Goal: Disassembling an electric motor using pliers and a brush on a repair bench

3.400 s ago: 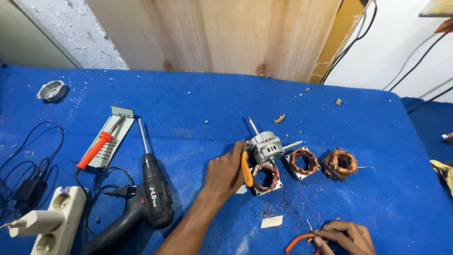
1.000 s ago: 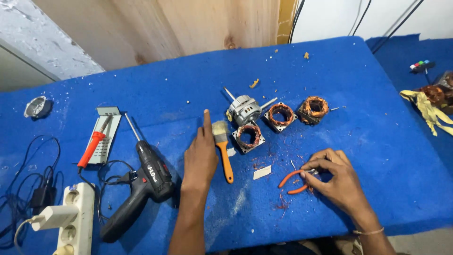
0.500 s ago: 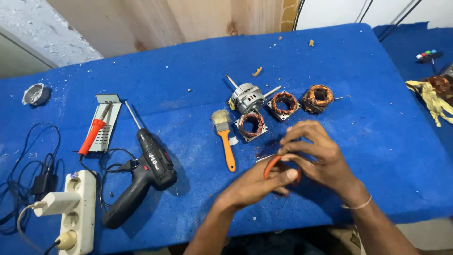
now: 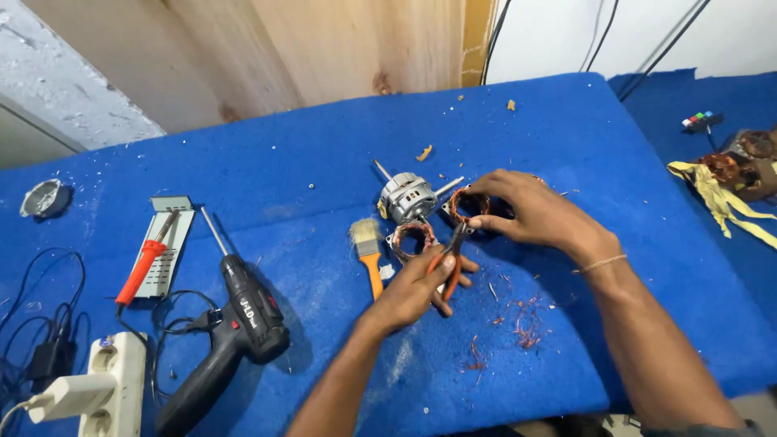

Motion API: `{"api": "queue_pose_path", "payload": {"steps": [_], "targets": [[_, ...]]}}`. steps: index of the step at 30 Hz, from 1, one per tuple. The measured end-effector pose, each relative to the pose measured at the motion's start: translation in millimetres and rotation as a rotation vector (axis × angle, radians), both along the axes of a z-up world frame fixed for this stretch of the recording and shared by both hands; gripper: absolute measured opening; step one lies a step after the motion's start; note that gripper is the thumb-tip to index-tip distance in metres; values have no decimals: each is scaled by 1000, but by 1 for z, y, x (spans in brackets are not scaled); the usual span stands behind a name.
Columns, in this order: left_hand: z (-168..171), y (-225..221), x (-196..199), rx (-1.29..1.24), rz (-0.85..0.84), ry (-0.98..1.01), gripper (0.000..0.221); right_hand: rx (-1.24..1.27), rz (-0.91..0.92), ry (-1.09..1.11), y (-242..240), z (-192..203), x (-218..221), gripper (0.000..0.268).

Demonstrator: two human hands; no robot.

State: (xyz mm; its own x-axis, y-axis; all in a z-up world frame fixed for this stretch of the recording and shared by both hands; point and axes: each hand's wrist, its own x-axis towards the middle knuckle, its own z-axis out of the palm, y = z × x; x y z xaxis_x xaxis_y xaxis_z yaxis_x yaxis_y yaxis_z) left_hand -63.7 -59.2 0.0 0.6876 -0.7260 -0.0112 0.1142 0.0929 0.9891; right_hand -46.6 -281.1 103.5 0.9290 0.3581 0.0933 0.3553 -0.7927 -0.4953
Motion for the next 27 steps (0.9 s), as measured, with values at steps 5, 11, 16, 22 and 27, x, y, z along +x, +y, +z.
{"api": "queue_pose_path", "payload": {"steps": [5,11,16,22,27], "targets": [[9,4,14,108,181,-156,27,-224,-47,-6,-3,-26,16,90],[15,16,37,-8,298,-198,31,-255,-102,-214,-2,-50,21,89],[5,16,31,33,332,-275,29,-66,-57,-521,-7,-76,17,93],[2,11,32,29,236,-225,31,492,-73,-416,5,-55,6,101],[-2,8,29,-129,276,-140,35,1271,-194,124,11,-81,5,118]]}}
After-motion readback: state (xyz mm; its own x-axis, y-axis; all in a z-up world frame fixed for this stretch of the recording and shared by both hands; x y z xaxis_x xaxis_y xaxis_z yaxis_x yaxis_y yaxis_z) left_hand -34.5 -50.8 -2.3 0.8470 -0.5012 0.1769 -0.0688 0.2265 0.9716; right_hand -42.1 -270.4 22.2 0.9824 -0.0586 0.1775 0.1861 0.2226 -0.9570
